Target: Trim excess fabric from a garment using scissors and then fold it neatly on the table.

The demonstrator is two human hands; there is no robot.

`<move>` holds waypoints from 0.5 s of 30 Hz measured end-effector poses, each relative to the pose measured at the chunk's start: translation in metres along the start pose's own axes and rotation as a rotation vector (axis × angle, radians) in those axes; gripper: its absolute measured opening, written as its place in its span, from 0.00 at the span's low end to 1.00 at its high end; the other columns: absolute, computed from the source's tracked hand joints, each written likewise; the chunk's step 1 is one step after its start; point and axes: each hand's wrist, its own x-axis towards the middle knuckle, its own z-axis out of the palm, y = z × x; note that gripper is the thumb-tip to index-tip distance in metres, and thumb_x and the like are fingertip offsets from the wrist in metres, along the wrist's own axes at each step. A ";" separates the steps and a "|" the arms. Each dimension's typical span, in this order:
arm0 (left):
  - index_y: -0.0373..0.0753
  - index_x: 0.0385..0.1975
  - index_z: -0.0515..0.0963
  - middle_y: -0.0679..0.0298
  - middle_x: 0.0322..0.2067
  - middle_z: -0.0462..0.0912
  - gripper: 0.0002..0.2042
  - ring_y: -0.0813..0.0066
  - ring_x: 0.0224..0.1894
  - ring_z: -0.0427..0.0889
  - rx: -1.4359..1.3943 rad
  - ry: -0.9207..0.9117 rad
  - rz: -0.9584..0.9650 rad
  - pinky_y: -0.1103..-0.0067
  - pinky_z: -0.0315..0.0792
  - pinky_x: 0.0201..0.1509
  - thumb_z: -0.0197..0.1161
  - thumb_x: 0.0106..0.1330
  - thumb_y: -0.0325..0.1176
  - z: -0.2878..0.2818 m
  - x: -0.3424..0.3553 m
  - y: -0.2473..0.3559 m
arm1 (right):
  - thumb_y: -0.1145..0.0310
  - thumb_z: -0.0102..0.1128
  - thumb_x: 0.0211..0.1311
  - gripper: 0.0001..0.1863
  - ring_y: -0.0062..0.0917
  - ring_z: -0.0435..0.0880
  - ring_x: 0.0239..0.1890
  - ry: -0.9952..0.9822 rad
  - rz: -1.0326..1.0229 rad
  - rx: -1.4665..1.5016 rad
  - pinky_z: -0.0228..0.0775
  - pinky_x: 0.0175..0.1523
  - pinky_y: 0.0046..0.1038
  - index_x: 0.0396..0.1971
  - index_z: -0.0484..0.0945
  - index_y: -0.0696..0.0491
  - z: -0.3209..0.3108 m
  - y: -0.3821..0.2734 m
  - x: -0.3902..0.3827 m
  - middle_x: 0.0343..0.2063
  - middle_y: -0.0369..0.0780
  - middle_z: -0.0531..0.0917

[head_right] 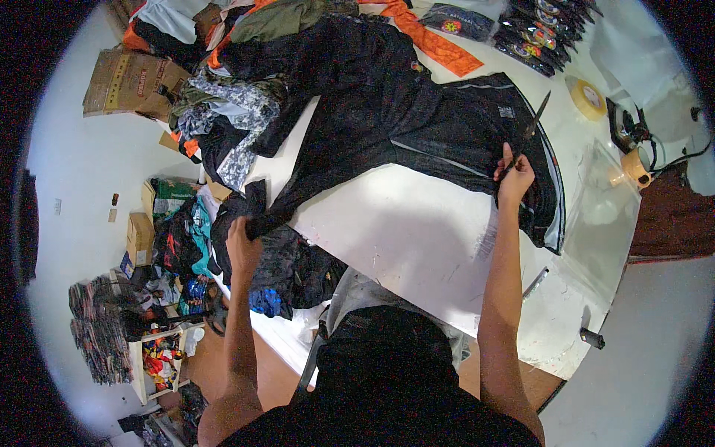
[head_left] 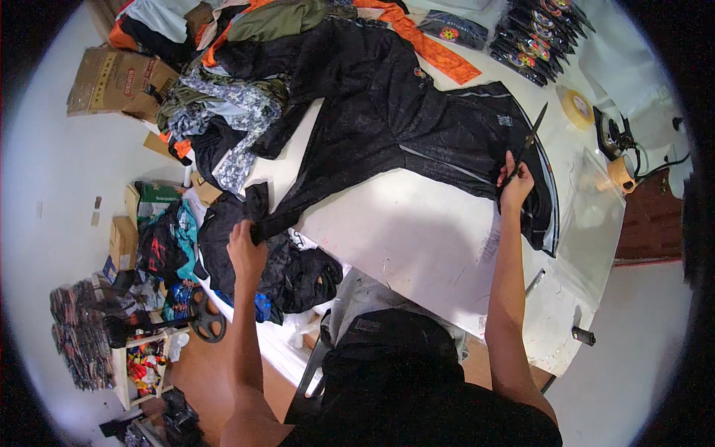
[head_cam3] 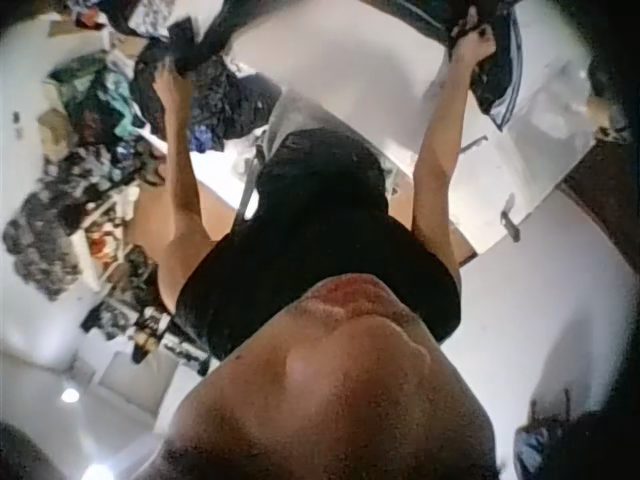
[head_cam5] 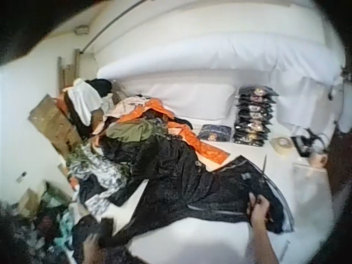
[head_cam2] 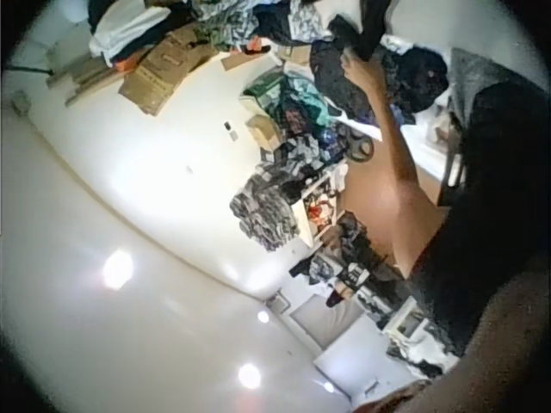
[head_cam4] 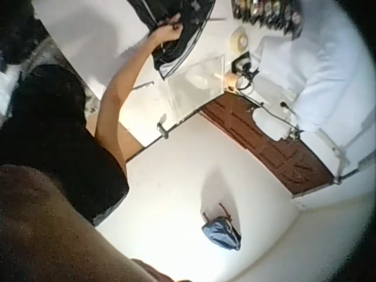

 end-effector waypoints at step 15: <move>0.34 0.42 0.71 0.60 0.35 0.78 0.12 0.77 0.35 0.79 -1.440 0.283 -0.662 0.83 0.73 0.36 0.45 0.62 0.18 0.020 -0.098 -0.005 | 0.64 0.65 0.55 0.19 0.16 0.66 0.10 -0.054 -0.037 -0.071 0.55 0.14 0.19 0.12 0.66 0.52 -0.005 0.004 -0.005 0.12 0.34 0.71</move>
